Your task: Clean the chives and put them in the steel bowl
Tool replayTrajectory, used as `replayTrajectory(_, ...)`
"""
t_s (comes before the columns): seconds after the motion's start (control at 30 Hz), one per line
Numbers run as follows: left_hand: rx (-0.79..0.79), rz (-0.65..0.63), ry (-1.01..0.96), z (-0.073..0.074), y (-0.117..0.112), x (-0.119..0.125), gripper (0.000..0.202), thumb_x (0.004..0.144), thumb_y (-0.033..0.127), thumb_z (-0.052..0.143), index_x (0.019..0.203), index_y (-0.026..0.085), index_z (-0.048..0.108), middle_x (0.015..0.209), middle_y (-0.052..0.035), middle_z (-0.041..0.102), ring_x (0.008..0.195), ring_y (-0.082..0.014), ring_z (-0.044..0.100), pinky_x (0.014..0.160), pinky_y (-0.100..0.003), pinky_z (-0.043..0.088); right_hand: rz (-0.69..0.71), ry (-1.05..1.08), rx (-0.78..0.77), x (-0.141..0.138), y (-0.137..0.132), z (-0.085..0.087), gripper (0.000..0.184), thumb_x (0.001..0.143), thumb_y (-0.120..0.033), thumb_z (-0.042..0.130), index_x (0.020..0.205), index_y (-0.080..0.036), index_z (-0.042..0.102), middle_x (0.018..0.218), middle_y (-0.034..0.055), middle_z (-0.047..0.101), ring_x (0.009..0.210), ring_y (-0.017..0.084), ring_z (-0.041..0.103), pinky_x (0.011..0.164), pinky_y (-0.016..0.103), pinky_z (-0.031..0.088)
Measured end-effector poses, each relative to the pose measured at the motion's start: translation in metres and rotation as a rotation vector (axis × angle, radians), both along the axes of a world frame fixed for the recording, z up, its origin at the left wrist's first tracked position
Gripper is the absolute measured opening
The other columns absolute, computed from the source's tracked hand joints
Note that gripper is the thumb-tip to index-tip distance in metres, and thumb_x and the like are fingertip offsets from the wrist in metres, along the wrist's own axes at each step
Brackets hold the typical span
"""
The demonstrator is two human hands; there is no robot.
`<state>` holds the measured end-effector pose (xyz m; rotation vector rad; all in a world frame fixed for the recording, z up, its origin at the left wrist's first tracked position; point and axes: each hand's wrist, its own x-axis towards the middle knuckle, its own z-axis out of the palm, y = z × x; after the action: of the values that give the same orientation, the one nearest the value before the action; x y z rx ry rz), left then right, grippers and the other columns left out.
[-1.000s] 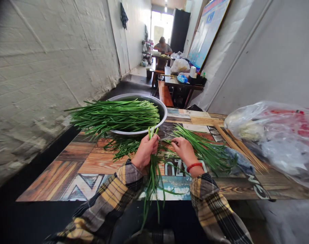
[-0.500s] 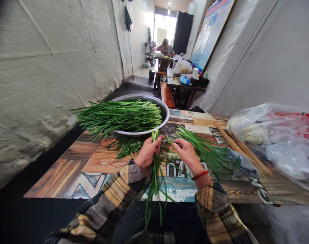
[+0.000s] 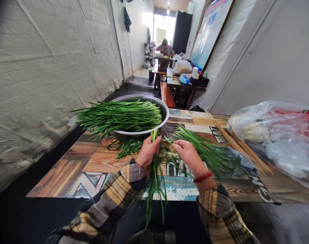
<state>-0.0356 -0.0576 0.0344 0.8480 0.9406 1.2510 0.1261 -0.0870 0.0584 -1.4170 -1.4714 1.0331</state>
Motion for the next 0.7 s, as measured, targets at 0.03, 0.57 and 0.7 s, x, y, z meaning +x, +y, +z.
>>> replayTrajectory(0.03,-0.012,0.014,-0.021,0.0,0.001,0.0,0.032,0.069,0.042,0.072,0.072,0.015,0.055,0.045,0.0111,0.031,0.039,-0.0029,0.024,0.041,-0.019,0.015,0.006,0.042,0.007,0.001,-0.001,0.001,0.026,0.076,-0.044,0.061,0.073,-0.017,0.062,0.065,0.0001,0.06,0.06,0.013,0.05,0.056,0.025,0.04)
replayTrajectory(0.57,0.102,-0.203,-0.001,-0.002,-0.004,0.003,0.034,0.067,0.042,0.074,0.07,0.014,0.054,0.056,0.0054,0.048,0.045,-0.0035,0.032,0.043,-0.018,0.02,-0.146,-0.363,0.16,-0.027,0.007,-0.013,0.025,0.078,-0.037,0.051,0.067,-0.019,0.063,0.059,-0.0005,0.059,0.058,0.014,0.05,0.059,0.026,0.036)
replayTrajectory(0.7,0.123,-0.134,0.022,-0.003,-0.003,0.005,0.031,0.069,0.039,0.072,0.068,0.014,0.054,0.055,0.0053,0.047,0.047,-0.0043,0.035,0.046,-0.019,0.024,-0.235,-0.585,0.212,-0.027,0.017,-0.019,0.024,0.079,-0.033,0.048,0.063,-0.02,0.06,0.054,0.0009,0.056,0.054,0.015,0.048,0.055,0.027,0.032)
